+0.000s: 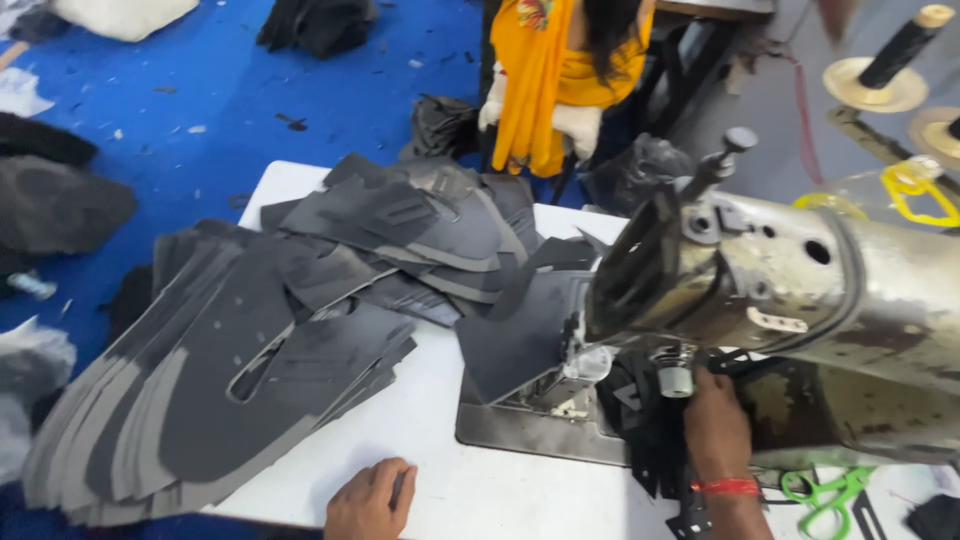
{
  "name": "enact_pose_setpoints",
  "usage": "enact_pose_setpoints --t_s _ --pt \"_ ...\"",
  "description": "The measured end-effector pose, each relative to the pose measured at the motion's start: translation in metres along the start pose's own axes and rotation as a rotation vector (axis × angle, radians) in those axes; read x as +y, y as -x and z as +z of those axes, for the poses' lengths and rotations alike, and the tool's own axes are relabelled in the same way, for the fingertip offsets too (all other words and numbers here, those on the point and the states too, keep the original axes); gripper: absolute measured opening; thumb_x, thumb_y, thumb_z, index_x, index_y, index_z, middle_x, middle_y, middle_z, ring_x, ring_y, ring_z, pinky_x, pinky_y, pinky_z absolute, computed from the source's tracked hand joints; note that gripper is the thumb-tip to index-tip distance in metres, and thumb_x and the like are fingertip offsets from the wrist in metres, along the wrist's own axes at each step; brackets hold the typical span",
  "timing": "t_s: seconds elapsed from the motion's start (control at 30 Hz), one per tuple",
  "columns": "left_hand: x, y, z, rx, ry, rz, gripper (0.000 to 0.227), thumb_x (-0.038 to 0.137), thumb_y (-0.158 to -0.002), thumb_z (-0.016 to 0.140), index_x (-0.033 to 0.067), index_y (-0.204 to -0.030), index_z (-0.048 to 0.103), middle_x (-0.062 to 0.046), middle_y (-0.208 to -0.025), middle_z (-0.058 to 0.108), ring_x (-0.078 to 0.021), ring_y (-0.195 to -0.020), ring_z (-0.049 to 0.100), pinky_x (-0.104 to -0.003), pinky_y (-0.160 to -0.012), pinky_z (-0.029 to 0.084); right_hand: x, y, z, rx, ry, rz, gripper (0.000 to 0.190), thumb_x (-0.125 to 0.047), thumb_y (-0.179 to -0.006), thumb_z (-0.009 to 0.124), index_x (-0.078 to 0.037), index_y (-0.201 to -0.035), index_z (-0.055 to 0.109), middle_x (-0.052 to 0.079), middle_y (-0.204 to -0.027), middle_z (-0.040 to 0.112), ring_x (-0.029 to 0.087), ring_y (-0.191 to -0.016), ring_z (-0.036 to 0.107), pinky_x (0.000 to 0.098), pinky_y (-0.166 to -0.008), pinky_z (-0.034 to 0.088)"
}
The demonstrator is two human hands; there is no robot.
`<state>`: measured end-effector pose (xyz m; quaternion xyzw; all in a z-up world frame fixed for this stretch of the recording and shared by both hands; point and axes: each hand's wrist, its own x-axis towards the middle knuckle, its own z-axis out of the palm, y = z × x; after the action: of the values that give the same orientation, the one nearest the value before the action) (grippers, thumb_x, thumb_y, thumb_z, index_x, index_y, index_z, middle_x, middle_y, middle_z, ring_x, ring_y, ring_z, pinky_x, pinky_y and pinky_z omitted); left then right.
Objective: The person uses a sewing machine to stitch together pieces of dark gray material. They guide the material under the needle, sew along the edges, and then remove the finished piece to place it on a pile.
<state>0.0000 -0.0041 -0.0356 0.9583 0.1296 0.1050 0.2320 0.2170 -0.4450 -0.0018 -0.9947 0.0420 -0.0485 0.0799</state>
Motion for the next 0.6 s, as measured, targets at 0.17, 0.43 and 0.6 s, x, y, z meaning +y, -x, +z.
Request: enact_pose_setpoints --t_s 0.17,0.43,0.6 --pt "0.011 -0.003 -0.017 -0.038 0.008 0.010 0.018 0.032 -0.086 0.074 0.0189 -0.098 0.068 -0.006 -0.069 0.070 -0.0229 -0.057 0.072 -0.036 -0.052 0.057 -0.016 0.013 -0.010 0.047 -0.007 0.003 0.041 -0.008 -0.093 0.054 -0.019 -0.133 0.060 0.014 -0.130 0.061 0.046 -0.090 0.068 0.0549 -0.077 0.056" --pt "0.048 -0.079 0.018 0.041 0.075 0.275 0.029 0.013 -0.092 0.064 -0.0002 -0.118 0.062 -0.016 -0.107 0.062 -0.0345 -0.104 0.057 -0.046 -0.092 0.046 -0.023 0.060 -0.037 0.477 -0.225 -0.075 0.017 -0.017 -0.110 0.065 -0.009 -0.125 0.065 0.019 -0.102 0.069 0.044 -0.086 0.068 0.0507 -0.076 0.055" --pt "0.082 -0.148 0.030 0.061 -0.007 0.200 0.046 0.014 -0.089 0.066 -0.0066 -0.128 0.054 -0.019 -0.120 0.054 -0.0363 -0.118 0.050 -0.046 -0.100 0.041 0.227 0.006 0.154 0.234 -0.867 0.178 0.017 -0.018 -0.101 0.064 -0.005 -0.111 0.059 0.008 -0.088 0.060 0.020 -0.074 0.060 0.0329 -0.064 0.049"
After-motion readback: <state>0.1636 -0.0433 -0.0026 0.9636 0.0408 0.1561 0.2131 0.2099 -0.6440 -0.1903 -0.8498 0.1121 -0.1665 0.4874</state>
